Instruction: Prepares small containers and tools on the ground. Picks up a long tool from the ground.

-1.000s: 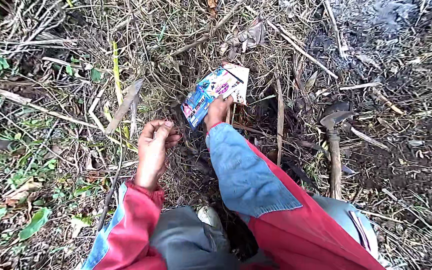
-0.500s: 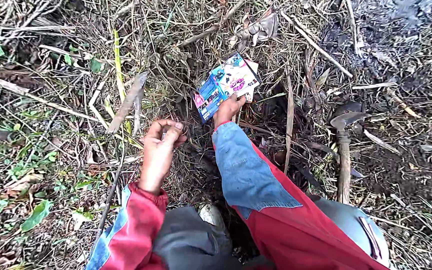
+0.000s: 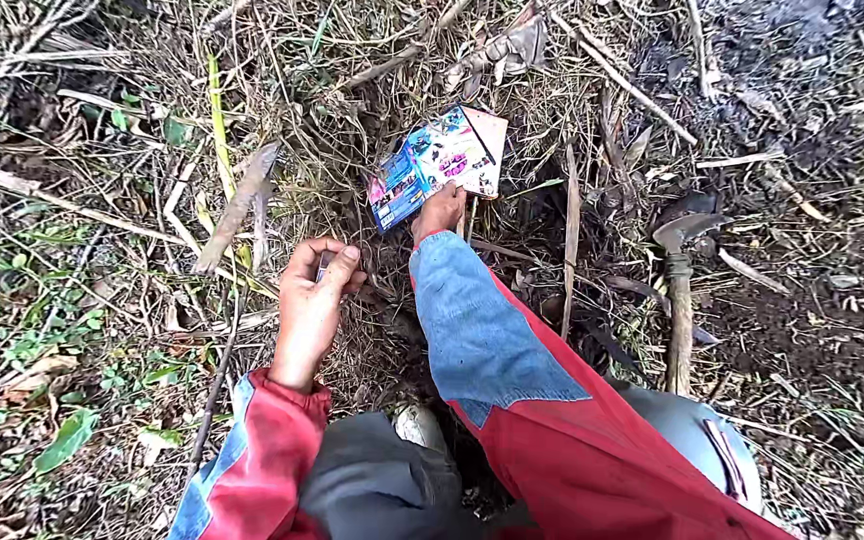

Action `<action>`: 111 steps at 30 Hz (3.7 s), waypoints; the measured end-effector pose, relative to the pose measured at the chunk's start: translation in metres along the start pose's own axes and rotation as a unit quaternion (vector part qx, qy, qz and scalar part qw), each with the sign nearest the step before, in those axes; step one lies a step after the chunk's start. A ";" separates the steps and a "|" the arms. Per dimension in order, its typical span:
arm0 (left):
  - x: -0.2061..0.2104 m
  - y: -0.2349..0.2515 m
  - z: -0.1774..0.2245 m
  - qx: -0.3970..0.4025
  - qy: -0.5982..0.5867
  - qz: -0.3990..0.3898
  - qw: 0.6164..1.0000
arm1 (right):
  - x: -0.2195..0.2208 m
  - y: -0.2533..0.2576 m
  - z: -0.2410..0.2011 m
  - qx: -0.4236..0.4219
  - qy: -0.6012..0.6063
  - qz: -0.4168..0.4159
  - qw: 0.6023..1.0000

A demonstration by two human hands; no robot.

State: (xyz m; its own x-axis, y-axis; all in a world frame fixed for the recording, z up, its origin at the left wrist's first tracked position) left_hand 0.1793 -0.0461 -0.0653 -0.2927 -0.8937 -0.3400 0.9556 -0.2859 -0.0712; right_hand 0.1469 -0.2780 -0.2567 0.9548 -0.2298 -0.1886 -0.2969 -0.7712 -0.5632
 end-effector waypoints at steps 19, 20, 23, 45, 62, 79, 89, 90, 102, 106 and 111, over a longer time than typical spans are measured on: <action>0.013 -0.006 0.002 0.004 0.050 0.002 0.999 | -0.034 0.019 0.040 0.178 0.073 -0.104 0.976; 0.014 -0.006 0.002 0.004 0.051 0.001 0.999 | -0.036 0.019 0.041 0.184 0.075 -0.104 0.975; 0.016 -0.009 0.002 0.001 0.050 -0.003 0.999 | -0.046 0.017 0.044 0.186 0.060 -0.103 0.975; 0.059 -0.184 0.038 0.188 0.135 -0.392 0.891 | -0.434 0.290 -0.064 -0.223 -0.506 -0.001 0.833; 0.097 -0.173 -0.012 0.084 0.274 -0.316 0.905 | -0.540 0.211 -0.040 -0.108 -0.611 0.141 0.772; -0.078 -0.242 0.090 0.062 0.254 -0.307 0.915 | -0.644 -0.026 -0.171 0.064 -0.662 0.000 0.747; -0.380 -0.237 0.193 -0.239 0.480 -0.260 0.803 | -0.889 -0.332 -0.151 0.260 -0.638 0.062 0.722; -0.390 -0.245 0.192 -0.255 0.462 -0.250 0.812 | -0.893 -0.345 -0.150 0.267 -0.643 0.041 0.716; -0.312 -0.356 0.336 -0.119 0.476 -0.475 0.730 | -0.912 -0.391 -0.131 0.303 -0.526 -0.015 0.794; -0.306 -0.400 0.328 -0.110 0.517 -0.480 0.700 | -0.978 -0.452 -0.051 0.339 -0.459 0.013 0.821; -0.276 -0.415 0.299 -0.130 0.431 -0.377 0.809 | -1.063 -0.531 0.031 0.416 -0.334 0.097 0.840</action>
State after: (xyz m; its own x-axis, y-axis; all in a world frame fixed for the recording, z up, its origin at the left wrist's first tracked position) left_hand -0.1467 0.2160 0.3386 -0.7704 0.1063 -0.6287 0.5245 -0.4550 -0.7196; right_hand -0.7112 0.3943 0.2174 0.7475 0.2965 -0.5944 -0.6196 -0.0114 -0.7848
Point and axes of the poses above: each hand's wrist, its own y-axis towards the middle knuckle, its own x-axis out of the palm, z = x × y, the point moved 9 cm from there along y, towards the middle knuckle, and after that the axes turned 15 degrees about z, right-handed, at the moved point
